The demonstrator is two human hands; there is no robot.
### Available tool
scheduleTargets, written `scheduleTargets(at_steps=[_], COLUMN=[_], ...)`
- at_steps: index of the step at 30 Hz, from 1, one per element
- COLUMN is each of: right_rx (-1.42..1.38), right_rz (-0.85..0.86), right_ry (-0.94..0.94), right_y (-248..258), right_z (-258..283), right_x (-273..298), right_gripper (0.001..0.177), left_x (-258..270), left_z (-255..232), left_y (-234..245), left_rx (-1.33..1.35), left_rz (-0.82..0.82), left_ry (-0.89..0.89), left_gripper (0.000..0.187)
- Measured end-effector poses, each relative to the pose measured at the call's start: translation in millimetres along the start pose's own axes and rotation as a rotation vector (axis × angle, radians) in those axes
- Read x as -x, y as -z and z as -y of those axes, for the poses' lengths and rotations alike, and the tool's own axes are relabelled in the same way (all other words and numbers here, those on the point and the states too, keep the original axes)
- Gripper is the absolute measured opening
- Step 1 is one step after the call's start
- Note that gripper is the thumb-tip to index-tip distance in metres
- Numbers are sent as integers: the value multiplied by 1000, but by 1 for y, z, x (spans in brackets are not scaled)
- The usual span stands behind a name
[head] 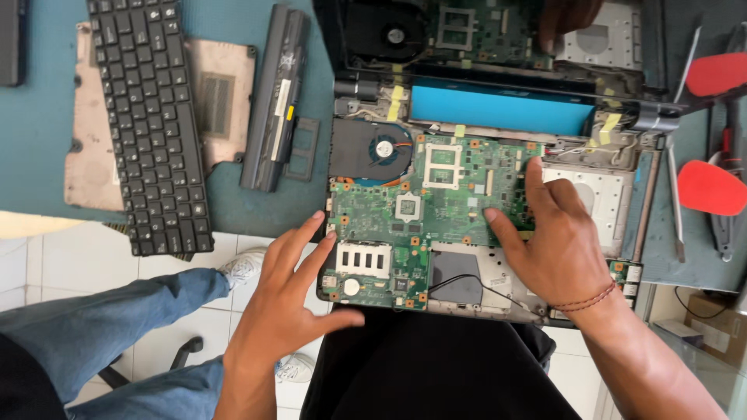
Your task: The person works on a disassembled laptop resting on their lap, using a screwdriver to remove screws from the motherboard. They then disconnect several ribbon cables and connectors from the board before lifting it slightly to access the components underneath.
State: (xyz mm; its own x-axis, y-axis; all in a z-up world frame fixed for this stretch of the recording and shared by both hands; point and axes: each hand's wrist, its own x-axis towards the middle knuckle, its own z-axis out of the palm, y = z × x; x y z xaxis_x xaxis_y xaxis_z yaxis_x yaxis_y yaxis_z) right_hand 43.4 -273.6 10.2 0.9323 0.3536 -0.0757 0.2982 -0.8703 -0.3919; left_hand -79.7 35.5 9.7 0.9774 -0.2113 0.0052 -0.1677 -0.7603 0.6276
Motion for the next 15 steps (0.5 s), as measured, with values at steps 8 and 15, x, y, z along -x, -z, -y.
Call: scheduleTargets(at_steps=[8,15], right_rx=[81,99], right_rz=[-44,-17], right_ry=[0,-22], right_y=[-4,-4], right_z=[0,1], right_x=[3,3], right_gripper=[75,76], left_x=[2,7], left_z=[-4,-6], left_y=[-4,-5], left_rx=[-102,-38], left_rz=[-69,-45], left_ry=[-25,71], left_gripper=[83,84])
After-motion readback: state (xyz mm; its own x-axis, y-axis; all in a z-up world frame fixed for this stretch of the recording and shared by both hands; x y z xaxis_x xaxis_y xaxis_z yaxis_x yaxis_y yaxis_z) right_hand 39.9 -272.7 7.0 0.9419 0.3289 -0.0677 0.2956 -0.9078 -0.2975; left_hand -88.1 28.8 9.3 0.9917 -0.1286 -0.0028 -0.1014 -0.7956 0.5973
